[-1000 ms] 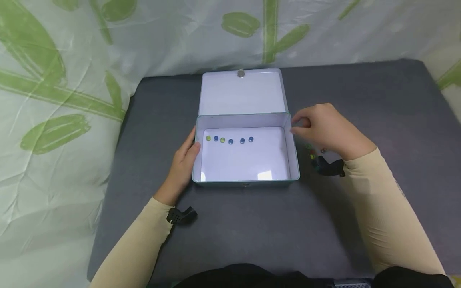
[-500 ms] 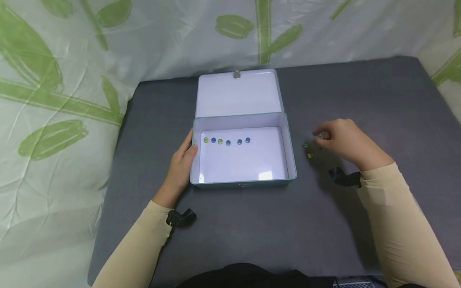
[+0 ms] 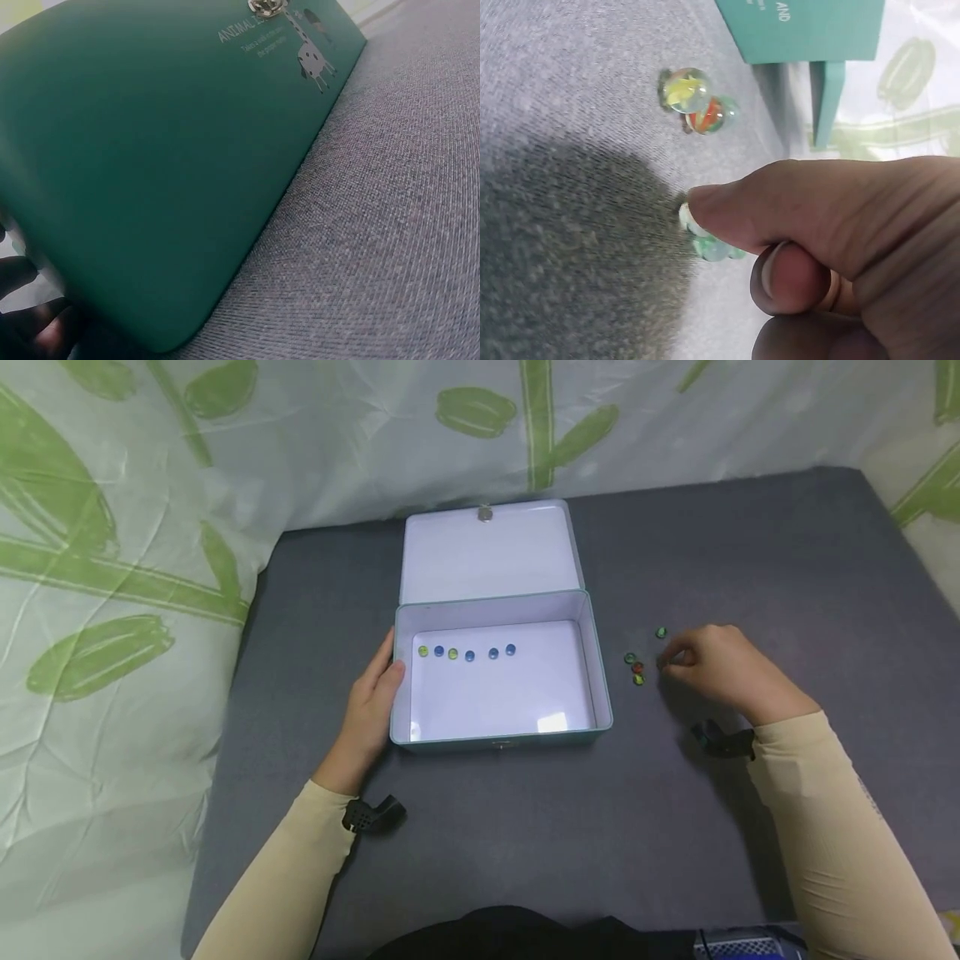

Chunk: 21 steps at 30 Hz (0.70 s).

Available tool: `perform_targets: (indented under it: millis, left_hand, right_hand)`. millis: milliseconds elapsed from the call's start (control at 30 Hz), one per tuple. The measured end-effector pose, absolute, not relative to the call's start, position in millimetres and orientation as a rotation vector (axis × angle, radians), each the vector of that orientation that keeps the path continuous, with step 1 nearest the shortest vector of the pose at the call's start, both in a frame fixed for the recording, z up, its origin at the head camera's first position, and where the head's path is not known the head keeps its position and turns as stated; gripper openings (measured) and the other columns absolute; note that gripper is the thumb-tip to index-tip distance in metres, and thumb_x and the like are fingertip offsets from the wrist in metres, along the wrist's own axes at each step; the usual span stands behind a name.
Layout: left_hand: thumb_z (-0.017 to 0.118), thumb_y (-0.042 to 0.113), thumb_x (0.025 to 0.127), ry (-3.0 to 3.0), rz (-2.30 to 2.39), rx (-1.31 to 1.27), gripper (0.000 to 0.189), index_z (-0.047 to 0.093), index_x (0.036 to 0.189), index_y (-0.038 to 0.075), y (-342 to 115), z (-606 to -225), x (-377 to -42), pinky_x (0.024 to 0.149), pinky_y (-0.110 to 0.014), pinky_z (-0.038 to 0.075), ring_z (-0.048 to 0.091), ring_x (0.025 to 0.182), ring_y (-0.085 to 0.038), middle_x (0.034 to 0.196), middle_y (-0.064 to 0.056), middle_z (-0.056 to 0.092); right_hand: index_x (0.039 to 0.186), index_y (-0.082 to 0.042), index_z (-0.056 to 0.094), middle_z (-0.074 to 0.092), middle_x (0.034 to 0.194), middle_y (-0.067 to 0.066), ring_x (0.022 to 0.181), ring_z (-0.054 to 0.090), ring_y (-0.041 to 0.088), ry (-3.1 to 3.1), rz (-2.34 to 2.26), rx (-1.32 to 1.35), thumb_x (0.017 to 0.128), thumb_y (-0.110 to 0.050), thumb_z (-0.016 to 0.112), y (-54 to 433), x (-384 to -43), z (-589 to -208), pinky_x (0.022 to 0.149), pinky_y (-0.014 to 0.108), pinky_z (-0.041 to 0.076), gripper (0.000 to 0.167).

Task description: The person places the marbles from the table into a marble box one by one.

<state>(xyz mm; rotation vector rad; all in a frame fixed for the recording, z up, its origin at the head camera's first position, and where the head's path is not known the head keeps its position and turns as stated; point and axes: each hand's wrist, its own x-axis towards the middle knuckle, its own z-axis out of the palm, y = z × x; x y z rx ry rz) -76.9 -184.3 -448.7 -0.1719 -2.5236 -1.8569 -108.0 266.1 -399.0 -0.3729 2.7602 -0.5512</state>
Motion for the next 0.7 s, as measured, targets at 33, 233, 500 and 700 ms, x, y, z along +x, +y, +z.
perform_targets:
  millis: [33,233,500,700]
  left_hand:
    - [0.045,0.03,0.112,-2.522,-1.862,-0.172,0.059,0.03,0.167,0.013,-183.8,-448.7,-77.3,0.127,-0.042,0.025,0.028,0.156,-0.011,0.169,0.0,0.035]
    - [0.046,0.029,0.111,-2.501,-1.906,-0.16,0.059,0.031,0.167,0.016,-184.1,-448.2,-76.4,0.125,-0.045,0.027,0.029,0.156,-0.013,0.169,0.0,0.036]
    - [0.046,0.03,0.112,-2.503,-1.899,-0.179,0.06,0.03,0.167,0.015,-185.4,-448.4,-75.8,0.127,-0.045,0.024,0.027,0.157,-0.012,0.169,0.0,0.035]
    - [0.046,0.028,0.112,-2.504,-1.882,-0.178,0.059,0.03,0.167,0.013,-184.9,-448.3,-76.8,0.128,-0.045,0.023,0.026,0.157,-0.014,0.169,-0.002,0.035]
  right_hand:
    - [0.111,0.004,0.077,0.058,0.072,0.001,0.065,0.046,0.017,2.758,-0.554,-0.37,0.097,-0.009,0.073,266.5,-108.2,-398.8,0.062,0.035,0.039,0.019]
    - [0.11,0.001,0.078,0.069,0.081,0.003,0.073,0.054,0.019,2.73,-0.556,-0.374,0.095,-0.009,0.074,261.8,-108.1,-399.7,0.066,0.038,0.045,0.019]
    - [0.11,0.004,0.078,0.058,0.068,-0.001,0.06,0.043,0.014,2.736,-0.55,-0.393,0.096,-0.008,0.073,256.0,-107.7,-395.5,0.059,0.032,0.037,0.02]
    - [0.107,0.002,0.079,0.048,0.063,-0.004,0.058,0.039,0.011,2.769,-0.54,-0.449,0.097,-0.009,0.072,248.6,-114.3,-383.7,0.06,0.03,0.036,0.017]
